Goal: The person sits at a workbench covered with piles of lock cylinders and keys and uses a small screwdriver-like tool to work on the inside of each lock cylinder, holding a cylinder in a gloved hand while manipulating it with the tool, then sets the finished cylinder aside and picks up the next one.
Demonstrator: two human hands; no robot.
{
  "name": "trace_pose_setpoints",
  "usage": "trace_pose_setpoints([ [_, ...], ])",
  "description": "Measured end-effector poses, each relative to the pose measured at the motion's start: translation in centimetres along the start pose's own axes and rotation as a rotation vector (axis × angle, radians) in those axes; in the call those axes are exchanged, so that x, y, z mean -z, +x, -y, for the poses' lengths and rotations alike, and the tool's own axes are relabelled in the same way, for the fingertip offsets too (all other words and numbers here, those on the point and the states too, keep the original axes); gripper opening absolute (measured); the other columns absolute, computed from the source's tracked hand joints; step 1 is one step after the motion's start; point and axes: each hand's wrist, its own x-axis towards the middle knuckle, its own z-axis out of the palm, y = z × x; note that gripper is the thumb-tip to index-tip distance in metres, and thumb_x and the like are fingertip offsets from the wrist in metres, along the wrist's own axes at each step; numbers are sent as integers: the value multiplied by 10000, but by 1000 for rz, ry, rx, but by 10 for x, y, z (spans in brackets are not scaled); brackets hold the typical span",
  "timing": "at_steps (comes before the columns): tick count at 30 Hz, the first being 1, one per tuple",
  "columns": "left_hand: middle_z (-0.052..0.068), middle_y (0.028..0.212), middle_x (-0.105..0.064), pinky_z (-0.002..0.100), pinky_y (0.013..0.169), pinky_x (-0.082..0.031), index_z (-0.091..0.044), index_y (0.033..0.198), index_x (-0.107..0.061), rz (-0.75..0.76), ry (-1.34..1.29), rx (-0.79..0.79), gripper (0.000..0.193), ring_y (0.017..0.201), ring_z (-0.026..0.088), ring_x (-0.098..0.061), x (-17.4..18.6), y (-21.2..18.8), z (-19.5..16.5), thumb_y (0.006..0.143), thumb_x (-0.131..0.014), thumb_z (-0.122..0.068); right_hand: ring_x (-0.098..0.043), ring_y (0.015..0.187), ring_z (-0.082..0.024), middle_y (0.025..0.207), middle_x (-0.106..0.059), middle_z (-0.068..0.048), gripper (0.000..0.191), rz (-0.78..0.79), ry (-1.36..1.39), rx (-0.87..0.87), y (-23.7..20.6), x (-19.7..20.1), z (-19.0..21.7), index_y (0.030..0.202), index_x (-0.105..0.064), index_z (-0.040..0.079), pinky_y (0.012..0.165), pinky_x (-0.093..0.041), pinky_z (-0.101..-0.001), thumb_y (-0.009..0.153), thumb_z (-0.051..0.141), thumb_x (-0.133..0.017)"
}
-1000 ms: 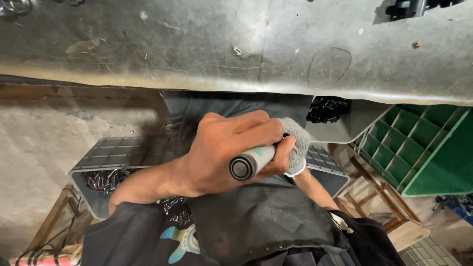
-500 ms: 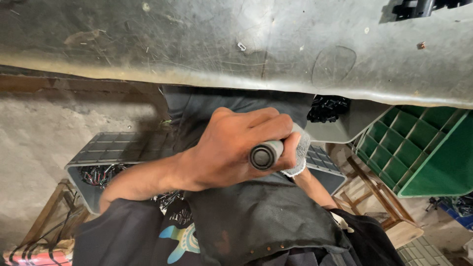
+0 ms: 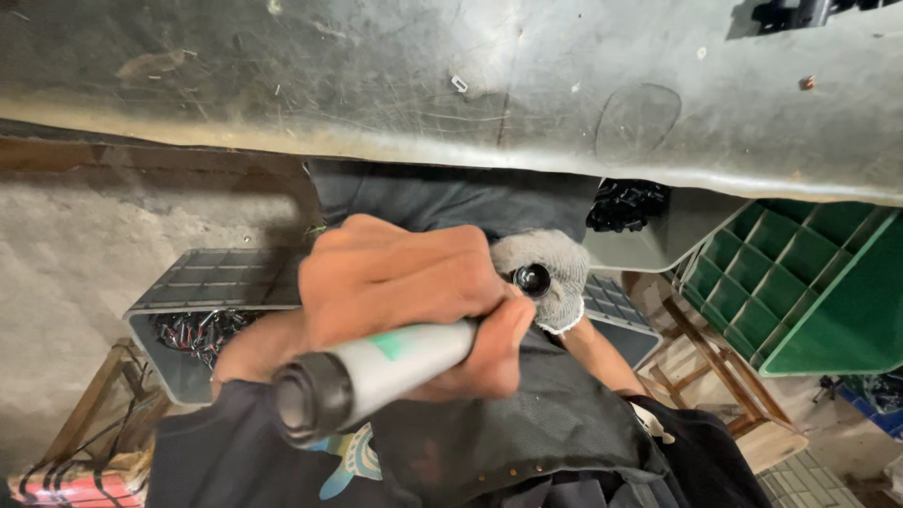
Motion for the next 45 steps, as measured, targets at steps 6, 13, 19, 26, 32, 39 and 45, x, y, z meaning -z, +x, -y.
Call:
trace_pose_setpoints([
  [6, 56, 775, -587, 327, 522, -440, -62, 872, -608, -32, 83, 66, 157, 621, 197, -589, -5, -2, 7, 909, -760, -49, -714, 932, -276, 998, -745, -127, 279, -86, -10, -44, 16, -9, 8, 1024, -732, 55, 835, -551, -363, 954, 273, -574],
  [13, 68, 743, -615, 310, 559, -456, -55, 838, -660, -112, 82, 85, 118, 616, 178, -580, -2, -10, 11, 890, -766, -63, -713, 1032, -275, 1139, -699, -175, 467, 74, 109, 71, 65, 11, 47, 1267, -640, -2, 916, -547, -331, 1011, 387, -611],
  [19, 58, 709, -644, 245, 511, -412, -14, 835, -678, -716, -210, 118, 217, 567, 57, -550, 26, -71, 54, 1014, -673, -137, -604, 877, -223, 1031, -673, -147, 590, 279, 317, -133, 124, 45, 121, 1478, -541, 2, 835, -510, -310, 990, 324, -613],
  [26, 10, 699, -597, 298, 555, -412, -19, 838, -649, -753, 346, 116, 216, 593, 101, -509, 51, -35, 107, 1015, -720, -122, -716, 997, -225, 1152, -699, -115, 419, 245, -129, 329, 236, 44, 174, 1544, -484, 109, 887, -559, -357, 1134, 162, -552],
  [32, -6, 639, -586, 283, 538, -401, -33, 809, -647, -815, 357, 122, 223, 560, 70, -506, 56, -28, 122, 981, -735, -144, -703, 945, -203, 1092, -716, -120, 190, -60, -330, 847, 343, 18, 208, 1284, -617, 42, 817, -558, -330, 1123, 100, -700],
  [39, 3, 700, -609, 281, 563, -404, -25, 849, -662, -788, 251, 129, 195, 614, 66, -514, 62, -33, 126, 993, -727, -138, -675, 1069, -119, 1197, -669, -63, 182, 21, 0, 541, 278, 70, 203, 1349, -528, 32, 950, -570, -248, 1184, 6, -601],
  [45, 33, 776, -628, 288, 658, -461, -19, 905, -668, -679, 274, 151, 191, 702, 107, -559, 54, -38, 132, 1022, -726, -159, -653, 1165, -200, 1301, -615, -135, 401, -175, -126, 370, 216, 94, 158, 1360, -527, 6, 1026, -580, -311, 1007, -87, -694],
])
